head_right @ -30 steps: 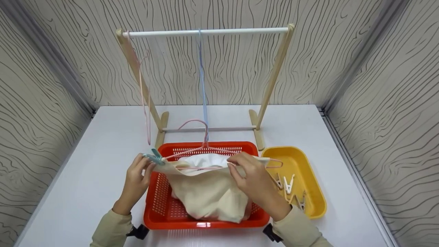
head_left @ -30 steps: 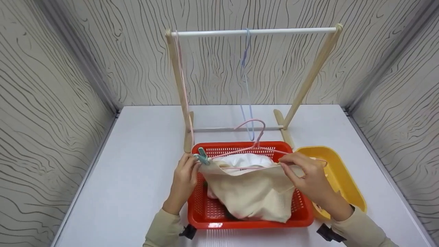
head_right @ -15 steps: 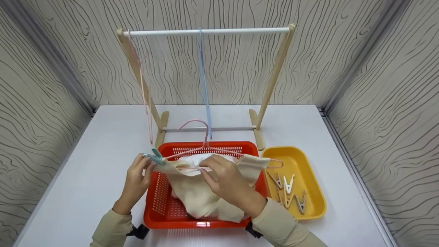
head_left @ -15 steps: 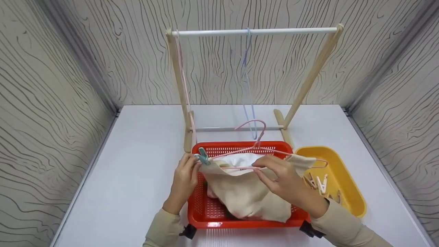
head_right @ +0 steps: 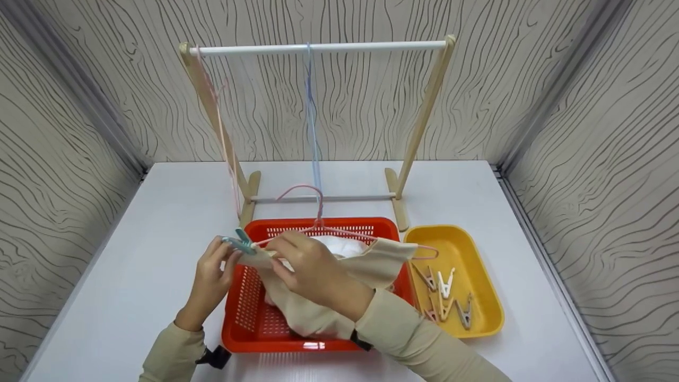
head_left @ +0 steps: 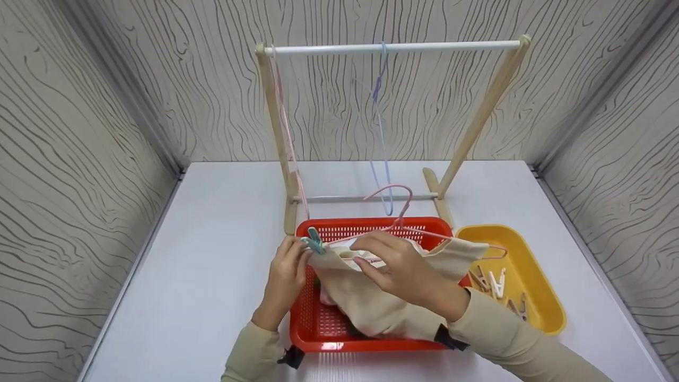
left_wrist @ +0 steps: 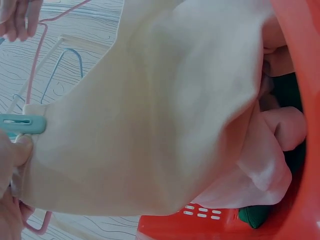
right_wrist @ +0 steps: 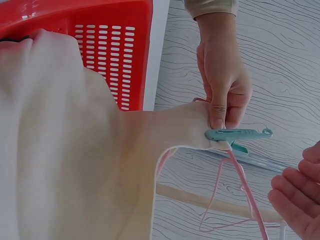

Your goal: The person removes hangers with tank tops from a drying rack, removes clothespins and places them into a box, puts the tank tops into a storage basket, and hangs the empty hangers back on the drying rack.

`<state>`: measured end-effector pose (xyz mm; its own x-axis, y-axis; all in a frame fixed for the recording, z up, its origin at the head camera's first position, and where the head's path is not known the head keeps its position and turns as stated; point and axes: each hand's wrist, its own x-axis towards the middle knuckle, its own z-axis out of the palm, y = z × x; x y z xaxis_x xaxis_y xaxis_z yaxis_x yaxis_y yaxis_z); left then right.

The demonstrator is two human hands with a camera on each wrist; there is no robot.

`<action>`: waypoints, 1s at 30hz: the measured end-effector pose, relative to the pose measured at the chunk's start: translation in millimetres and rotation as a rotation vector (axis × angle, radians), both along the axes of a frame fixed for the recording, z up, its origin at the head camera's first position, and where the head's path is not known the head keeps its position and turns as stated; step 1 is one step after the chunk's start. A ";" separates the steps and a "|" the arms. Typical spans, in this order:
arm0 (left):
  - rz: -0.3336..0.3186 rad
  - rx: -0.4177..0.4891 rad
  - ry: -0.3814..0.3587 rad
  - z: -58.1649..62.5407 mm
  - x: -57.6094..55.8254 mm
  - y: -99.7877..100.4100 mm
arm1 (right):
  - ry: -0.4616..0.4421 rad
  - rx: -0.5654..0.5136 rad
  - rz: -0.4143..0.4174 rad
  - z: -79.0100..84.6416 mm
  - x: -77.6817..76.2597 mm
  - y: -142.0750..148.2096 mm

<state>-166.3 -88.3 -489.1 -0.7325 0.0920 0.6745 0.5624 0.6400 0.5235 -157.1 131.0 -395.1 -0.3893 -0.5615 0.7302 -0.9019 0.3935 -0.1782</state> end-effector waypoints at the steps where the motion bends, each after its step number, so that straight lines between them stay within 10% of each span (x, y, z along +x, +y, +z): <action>1: 0.001 -0.002 -0.002 0.1 0.2 -0.2 | 0.014 0.015 -0.008 0.9 -2.0 -3.4; 9: -0.006 -0.015 0.015 0.0 0.7 -1.4 | 0.094 0.172 -0.089 4.4 -16.7 -31.6; 30: -0.005 -0.029 0.052 -0.4 2.4 1.2 | -0.147 0.285 -0.137 0.3 -26.1 -53.4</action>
